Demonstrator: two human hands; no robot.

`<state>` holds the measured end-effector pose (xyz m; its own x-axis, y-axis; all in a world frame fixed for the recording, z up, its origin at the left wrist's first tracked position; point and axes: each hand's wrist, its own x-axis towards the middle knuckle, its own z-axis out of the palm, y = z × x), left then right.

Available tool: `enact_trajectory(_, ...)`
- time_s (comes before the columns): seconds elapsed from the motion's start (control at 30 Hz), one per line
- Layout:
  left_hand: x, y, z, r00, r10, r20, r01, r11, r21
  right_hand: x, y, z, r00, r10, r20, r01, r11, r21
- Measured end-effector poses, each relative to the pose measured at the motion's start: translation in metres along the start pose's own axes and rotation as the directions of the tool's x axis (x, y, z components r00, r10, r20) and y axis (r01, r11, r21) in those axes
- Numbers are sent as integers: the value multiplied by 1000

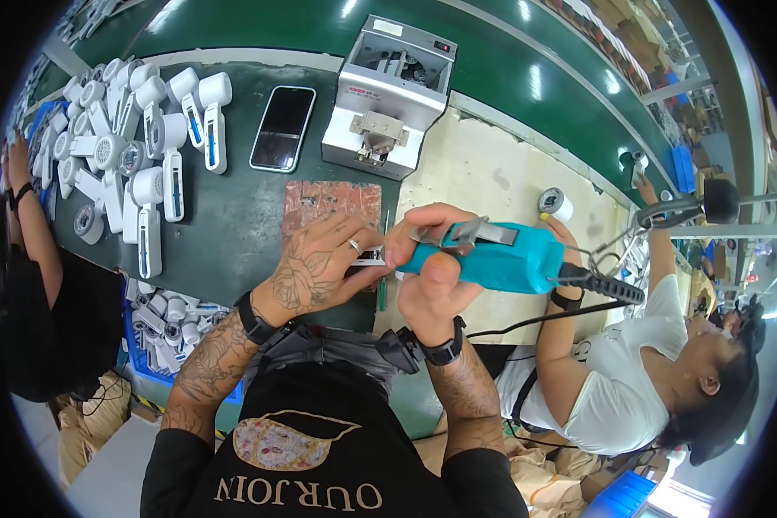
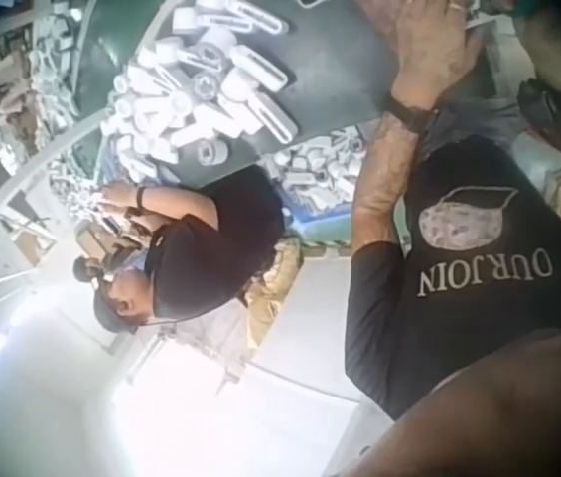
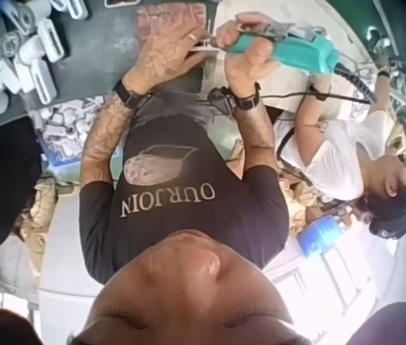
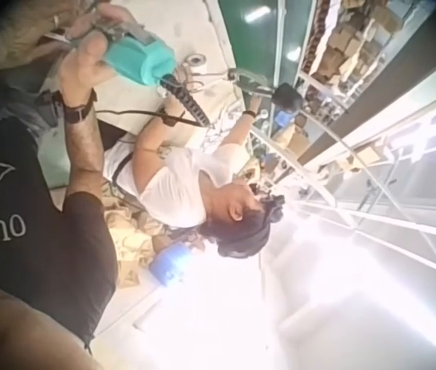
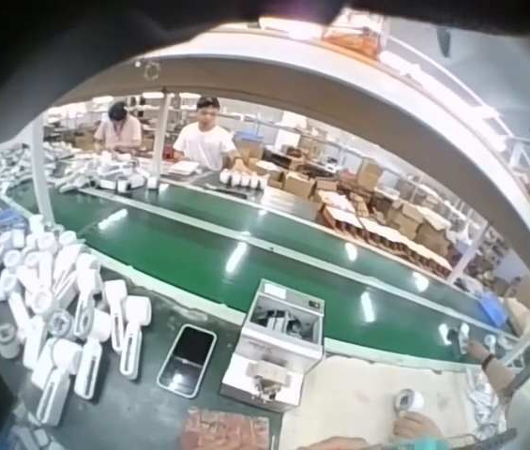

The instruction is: The person picks up a white plastic fan component, uses a power screwdriver to fasten a screw into it, and then fits a blue battery cover into the handle. They then place the assembled fan onto a conveyor belt and reach for another component from a pile.

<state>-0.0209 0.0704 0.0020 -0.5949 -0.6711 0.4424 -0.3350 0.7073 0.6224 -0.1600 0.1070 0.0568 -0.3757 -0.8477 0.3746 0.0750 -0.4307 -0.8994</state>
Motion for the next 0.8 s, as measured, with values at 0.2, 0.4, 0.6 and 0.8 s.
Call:
enact_trajectory(0.2, 0, 0, 0, 1000, 10, -8, -10, 1000, -9, 1, -2, -2, 1000, 4, -5, -4, 1000, 7)
enact_trajectory(0.4, 1, 2, -1, 1000, -7, 8, 7, 1000, -16, 1, -1, -1, 1000, 5, -21, -5, 1000, -6)
enact_trajectory(0.6, 1, 2, -1, 1000, -5, 10, 6, 1000, -10, 1, 0, -2, 1000, 14, 8, -14, 1000, -7)
enact_trajectory(0.8, -1, 2, -1, 999, -20, 47, 21, 1000, -17, 0, 3, -4, 999, -19, 32, 20, 999, -39)
